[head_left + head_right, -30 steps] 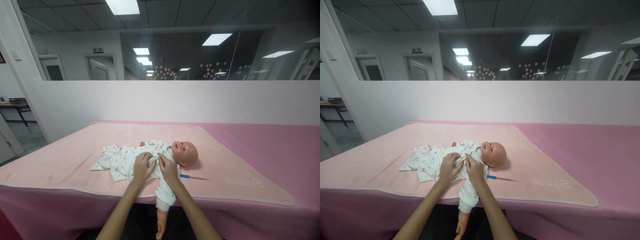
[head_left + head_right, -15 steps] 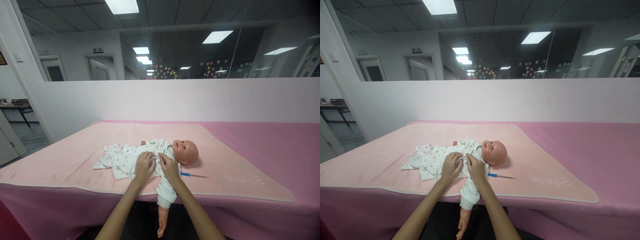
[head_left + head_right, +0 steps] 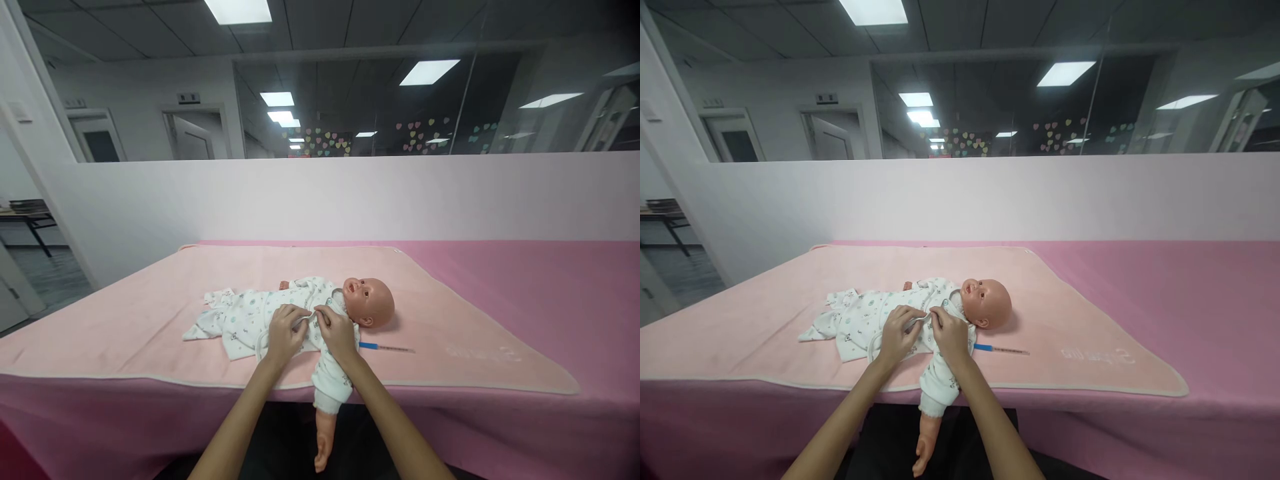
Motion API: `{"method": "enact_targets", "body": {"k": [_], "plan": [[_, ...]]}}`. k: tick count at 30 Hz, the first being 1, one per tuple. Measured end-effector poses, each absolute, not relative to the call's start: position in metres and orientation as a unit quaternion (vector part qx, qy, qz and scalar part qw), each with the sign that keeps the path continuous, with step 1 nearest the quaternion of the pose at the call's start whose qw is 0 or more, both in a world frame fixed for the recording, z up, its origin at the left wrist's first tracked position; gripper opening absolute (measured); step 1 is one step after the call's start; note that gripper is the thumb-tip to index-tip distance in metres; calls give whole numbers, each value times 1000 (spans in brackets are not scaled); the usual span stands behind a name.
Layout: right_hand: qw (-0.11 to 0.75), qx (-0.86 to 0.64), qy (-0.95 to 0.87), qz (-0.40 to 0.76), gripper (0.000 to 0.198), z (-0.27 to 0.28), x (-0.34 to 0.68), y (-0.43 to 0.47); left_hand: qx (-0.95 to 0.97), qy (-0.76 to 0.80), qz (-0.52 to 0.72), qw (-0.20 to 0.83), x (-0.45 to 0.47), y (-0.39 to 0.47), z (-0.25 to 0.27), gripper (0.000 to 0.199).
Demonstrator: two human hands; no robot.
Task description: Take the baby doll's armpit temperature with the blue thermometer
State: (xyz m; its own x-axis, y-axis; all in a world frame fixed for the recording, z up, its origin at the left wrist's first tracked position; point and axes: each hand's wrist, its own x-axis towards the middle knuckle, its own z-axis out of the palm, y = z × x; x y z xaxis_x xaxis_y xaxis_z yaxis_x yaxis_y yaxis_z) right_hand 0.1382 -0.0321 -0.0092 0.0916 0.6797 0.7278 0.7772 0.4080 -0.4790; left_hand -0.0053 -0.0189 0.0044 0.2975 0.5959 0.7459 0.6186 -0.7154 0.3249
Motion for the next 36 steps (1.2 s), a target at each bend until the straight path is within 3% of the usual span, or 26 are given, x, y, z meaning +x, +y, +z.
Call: {"method": "enact_targets", "body": {"k": [25, 32, 36], "plan": [[493, -545, -677, -31, 28, -9, 138, -32, -805, -395, -443, 8, -3, -21, 8, 16], [499, -548, -671, -22, 28, -8, 138, -33, -793, -419, -436, 78, -2, -25, 8, 7], [507, -544, -668, -15, 28, -8, 138, -33, -713, -483, -494, 120, -5, -21, 6, 17]]}}
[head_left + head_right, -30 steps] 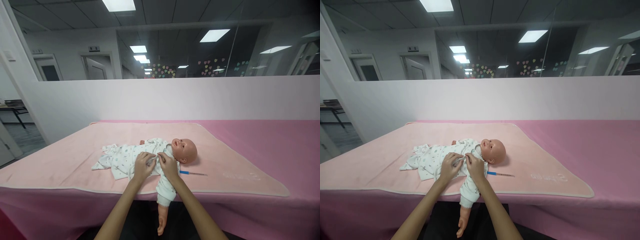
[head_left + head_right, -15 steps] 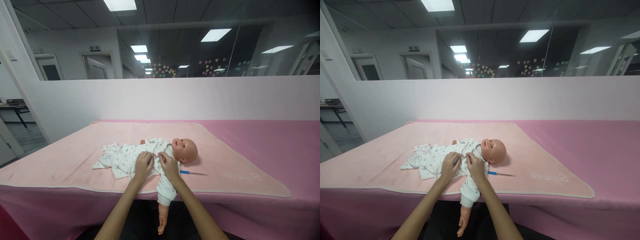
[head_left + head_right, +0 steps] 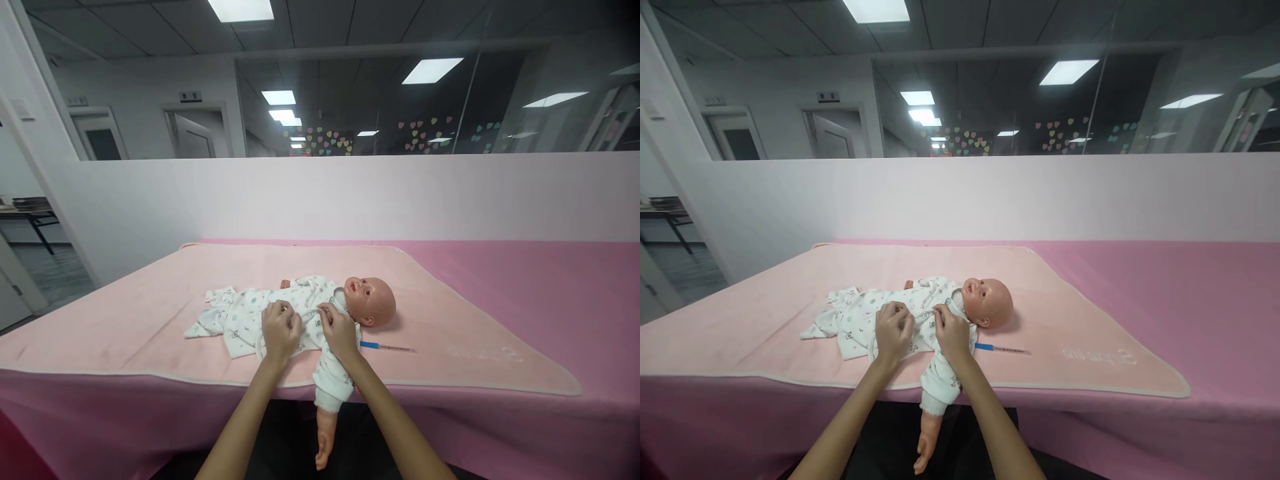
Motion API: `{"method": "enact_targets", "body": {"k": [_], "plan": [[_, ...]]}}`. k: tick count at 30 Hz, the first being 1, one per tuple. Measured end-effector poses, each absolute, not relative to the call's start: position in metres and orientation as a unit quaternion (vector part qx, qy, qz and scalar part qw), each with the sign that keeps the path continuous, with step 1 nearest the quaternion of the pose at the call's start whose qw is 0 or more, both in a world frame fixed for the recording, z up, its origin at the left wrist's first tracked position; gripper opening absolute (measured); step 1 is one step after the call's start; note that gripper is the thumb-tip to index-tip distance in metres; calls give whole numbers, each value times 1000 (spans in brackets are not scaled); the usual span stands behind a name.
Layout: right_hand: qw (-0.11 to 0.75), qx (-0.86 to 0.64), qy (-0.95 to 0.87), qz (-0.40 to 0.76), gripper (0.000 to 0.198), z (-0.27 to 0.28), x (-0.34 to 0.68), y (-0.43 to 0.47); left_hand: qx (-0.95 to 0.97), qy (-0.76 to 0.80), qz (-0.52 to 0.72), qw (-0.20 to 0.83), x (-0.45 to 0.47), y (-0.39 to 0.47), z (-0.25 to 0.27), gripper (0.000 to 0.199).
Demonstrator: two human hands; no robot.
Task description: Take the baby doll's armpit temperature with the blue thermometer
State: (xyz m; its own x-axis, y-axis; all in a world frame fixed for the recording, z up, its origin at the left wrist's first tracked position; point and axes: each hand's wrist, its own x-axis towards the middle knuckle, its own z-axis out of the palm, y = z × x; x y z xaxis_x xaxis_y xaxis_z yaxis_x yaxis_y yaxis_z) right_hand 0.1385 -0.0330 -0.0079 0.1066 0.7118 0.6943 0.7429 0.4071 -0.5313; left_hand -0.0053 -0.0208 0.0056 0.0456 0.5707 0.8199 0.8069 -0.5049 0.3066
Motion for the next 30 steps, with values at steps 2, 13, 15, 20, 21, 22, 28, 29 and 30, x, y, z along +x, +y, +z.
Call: {"method": "enact_targets", "body": {"k": [2, 13, 15, 20, 21, 22, 28, 29, 30], "plan": [[509, -545, -666, -13, 28, -8, 138, -33, -664, -521, -518, 139, -6, -20, 5, 19], [514, -547, -661, -18, 30, -6, 138, -33, -806, -397, -413, 148, 5, -27, 12, 15], [512, -549, -660, -18, 31, -7, 137, -33, -802, -406, -418, 129, 5, -26, 13, 14], [508, -548, -665, -16, 31, -9, 138, -33, -776, -447, -437, 88, -4, -26, 11, 11], [503, -550, -667, -16, 31, -9, 139, -33, -763, -464, -443, 78, -9, -27, 9, 11], [496, -556, -667, -17, 30, -8, 139, -33, -749, -482, -450, 65, -14, -28, 8, 11], [431, -635, -641, -28, 25, 7, 123, -40, -765, -472, -433, -72, -45, -32, 2, 21], [422, -635, -646, -28, 26, 10, 116, -42, -772, -464, -427, -83, -47, -33, 1, 23], [414, -626, -660, -27, 26, 13, 108, -44, -775, -458, -426, -89, -49, -33, 1, 25]]}}
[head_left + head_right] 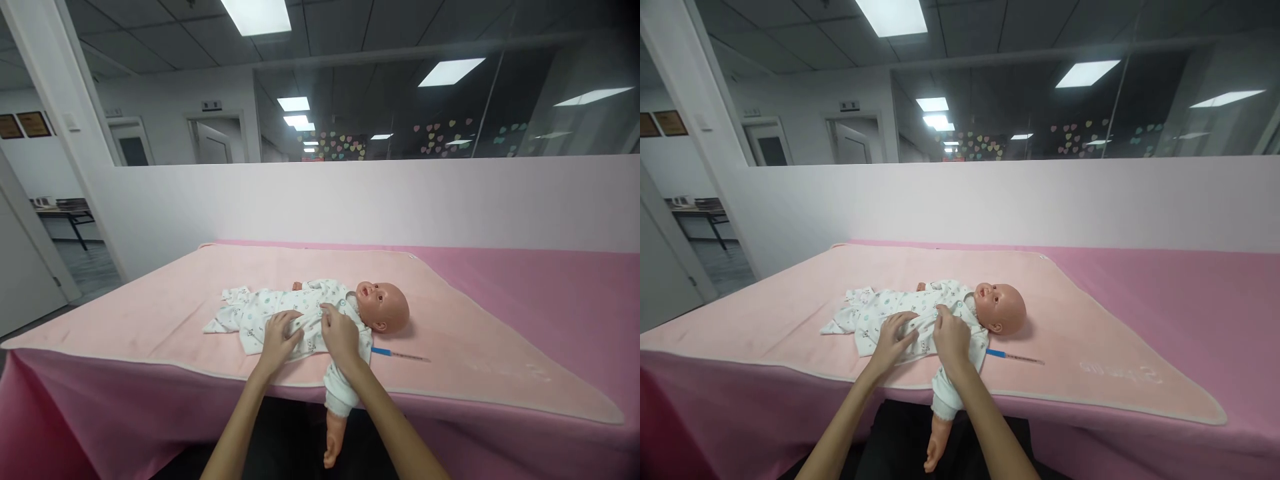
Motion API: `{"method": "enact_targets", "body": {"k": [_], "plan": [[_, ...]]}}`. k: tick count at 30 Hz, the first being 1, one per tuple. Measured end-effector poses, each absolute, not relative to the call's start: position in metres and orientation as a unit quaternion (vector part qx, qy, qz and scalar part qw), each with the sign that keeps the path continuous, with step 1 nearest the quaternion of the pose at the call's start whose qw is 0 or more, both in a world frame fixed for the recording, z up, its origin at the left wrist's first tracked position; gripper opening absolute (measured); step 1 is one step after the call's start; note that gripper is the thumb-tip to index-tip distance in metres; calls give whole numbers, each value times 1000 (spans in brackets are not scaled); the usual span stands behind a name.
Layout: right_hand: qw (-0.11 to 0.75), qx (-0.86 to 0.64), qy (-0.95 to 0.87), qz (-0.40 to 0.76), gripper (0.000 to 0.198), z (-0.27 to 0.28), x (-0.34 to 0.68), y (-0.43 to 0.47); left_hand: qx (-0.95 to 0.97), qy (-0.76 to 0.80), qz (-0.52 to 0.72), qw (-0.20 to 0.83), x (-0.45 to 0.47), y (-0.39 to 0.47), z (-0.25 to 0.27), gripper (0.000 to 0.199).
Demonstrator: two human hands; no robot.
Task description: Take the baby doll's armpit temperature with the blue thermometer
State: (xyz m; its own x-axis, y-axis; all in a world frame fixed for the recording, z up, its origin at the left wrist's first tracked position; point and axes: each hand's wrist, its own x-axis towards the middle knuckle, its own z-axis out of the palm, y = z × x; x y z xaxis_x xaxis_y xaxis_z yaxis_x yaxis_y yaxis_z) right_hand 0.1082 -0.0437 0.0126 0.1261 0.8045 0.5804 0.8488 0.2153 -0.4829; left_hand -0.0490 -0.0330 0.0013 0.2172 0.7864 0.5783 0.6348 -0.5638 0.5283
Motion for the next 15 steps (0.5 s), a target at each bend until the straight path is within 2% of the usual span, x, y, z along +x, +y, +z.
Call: {"method": "enact_targets", "body": {"k": [7, 15], "plan": [[382, -564, -732, 6, 25, 10, 79, -49, 759, 454, 459, 87, -48, -34, 2, 20], [458, -532, -706, 91, 19, 3, 89, -44, 739, 450, 488, 115, -49, -33, 0, 24]]}}
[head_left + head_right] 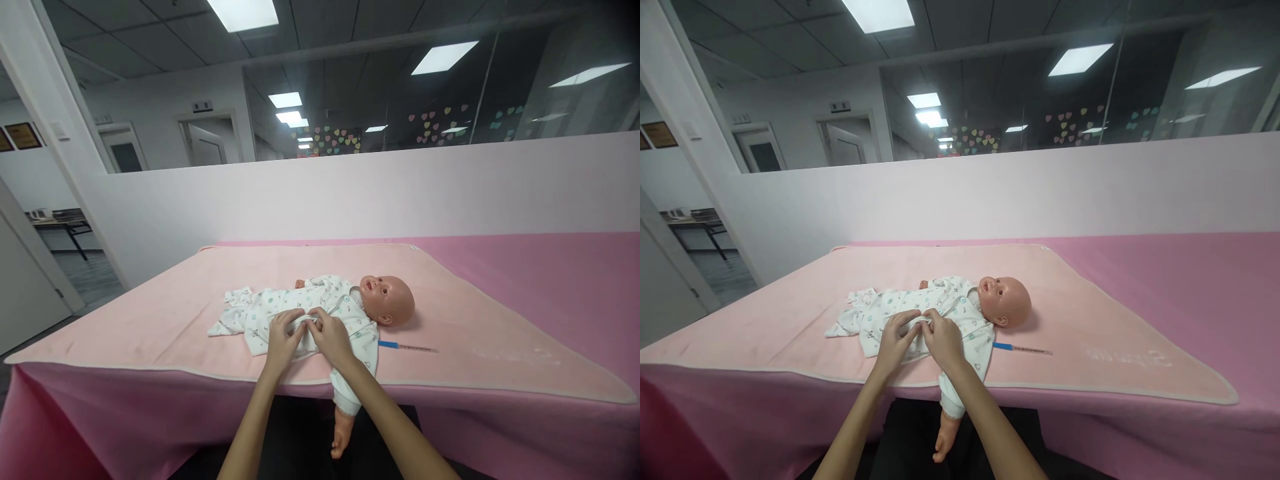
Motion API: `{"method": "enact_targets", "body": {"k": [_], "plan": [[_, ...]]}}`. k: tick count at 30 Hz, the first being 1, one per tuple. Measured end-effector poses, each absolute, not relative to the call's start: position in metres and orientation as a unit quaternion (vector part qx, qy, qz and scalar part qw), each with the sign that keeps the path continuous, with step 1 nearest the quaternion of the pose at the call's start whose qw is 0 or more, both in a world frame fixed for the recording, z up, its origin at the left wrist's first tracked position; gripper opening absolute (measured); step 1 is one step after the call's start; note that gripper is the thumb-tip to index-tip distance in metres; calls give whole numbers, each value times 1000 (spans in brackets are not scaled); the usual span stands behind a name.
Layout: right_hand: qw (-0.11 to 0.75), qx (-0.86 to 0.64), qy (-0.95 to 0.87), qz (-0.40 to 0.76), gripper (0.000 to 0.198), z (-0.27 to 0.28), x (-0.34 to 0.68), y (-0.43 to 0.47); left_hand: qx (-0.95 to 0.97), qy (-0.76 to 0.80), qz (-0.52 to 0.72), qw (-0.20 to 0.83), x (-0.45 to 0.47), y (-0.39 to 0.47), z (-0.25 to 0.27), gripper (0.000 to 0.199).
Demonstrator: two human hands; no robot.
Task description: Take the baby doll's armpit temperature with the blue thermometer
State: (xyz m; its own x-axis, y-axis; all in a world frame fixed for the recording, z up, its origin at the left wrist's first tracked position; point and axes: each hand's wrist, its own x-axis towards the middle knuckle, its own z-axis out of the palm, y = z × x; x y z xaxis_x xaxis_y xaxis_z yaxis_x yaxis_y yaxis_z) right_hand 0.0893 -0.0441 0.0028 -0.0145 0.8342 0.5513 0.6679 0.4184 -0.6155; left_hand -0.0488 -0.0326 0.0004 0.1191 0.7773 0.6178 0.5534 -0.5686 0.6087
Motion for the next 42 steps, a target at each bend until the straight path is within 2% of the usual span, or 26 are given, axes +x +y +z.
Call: {"method": "enact_targets", "body": {"k": [4, 22, 42], "plan": [[486, -506, -700, 131, 19, 3, 91, -46, 747, 447, 480, 114, -48, -35, 3, 21], [532, -471, -681, 176, 24, 5, 91, -47, 733, 439, 497, 154, -49, -35, 4, 24], [517, -485, -680, 186, 21, 4, 92, -45, 731, 431, 495, 185, -49, -37, 6, 23]]}}
